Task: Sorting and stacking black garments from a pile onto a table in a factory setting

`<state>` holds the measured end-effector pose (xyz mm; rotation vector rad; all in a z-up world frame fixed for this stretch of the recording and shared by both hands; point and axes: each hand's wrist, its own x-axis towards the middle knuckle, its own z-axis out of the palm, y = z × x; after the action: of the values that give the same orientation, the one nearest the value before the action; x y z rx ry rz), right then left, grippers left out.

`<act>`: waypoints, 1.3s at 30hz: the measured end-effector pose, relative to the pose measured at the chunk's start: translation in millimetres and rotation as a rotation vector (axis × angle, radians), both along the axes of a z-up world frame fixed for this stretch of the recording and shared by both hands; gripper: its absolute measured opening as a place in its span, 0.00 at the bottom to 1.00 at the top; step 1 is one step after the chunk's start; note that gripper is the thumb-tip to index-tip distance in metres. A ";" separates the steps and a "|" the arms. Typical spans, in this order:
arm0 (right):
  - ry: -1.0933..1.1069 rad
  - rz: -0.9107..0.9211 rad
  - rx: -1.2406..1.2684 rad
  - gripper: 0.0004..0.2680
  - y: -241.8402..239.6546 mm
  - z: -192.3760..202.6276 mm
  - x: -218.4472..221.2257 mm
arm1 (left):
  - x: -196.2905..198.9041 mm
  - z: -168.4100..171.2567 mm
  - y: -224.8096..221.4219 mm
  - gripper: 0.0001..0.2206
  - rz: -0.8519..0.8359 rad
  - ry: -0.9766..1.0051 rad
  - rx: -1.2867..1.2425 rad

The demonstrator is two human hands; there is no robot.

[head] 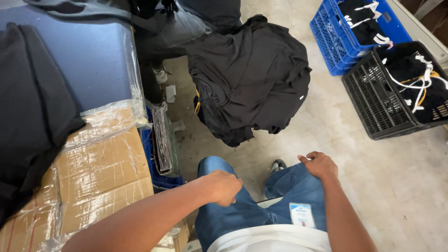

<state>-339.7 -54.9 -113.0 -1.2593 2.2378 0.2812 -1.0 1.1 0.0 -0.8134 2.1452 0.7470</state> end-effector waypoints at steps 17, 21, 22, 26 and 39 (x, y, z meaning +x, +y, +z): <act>-0.029 0.009 -0.027 0.24 -8.7 -14.1 -13.1 | 8.5 -15.9 -12.3 0.21 -0.008 0.084 0.028; -0.053 -0.011 -0.006 0.23 -4.0 -7.9 -9.3 | 4.9 -5.9 -14.0 0.20 -0.001 -0.007 0.134; -0.056 -0.018 -0.007 0.23 -3.2 -8.7 -10.4 | 3.7 -5.1 -15.0 0.20 -0.007 -0.010 0.133; -0.055 0.001 -0.049 0.23 -1.4 -16.5 -13.9 | 3.5 -7.8 -14.8 0.21 -0.014 -0.035 0.151; -0.079 0.047 -0.034 0.24 -2.5 -17.8 -18.2 | -8.7 16.3 -20.4 0.23 0.033 -0.160 0.287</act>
<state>-357.8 -57.4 -130.8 -1.3194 2.1566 0.2079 -9.7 -19.3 16.2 -0.7302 1.8343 0.9472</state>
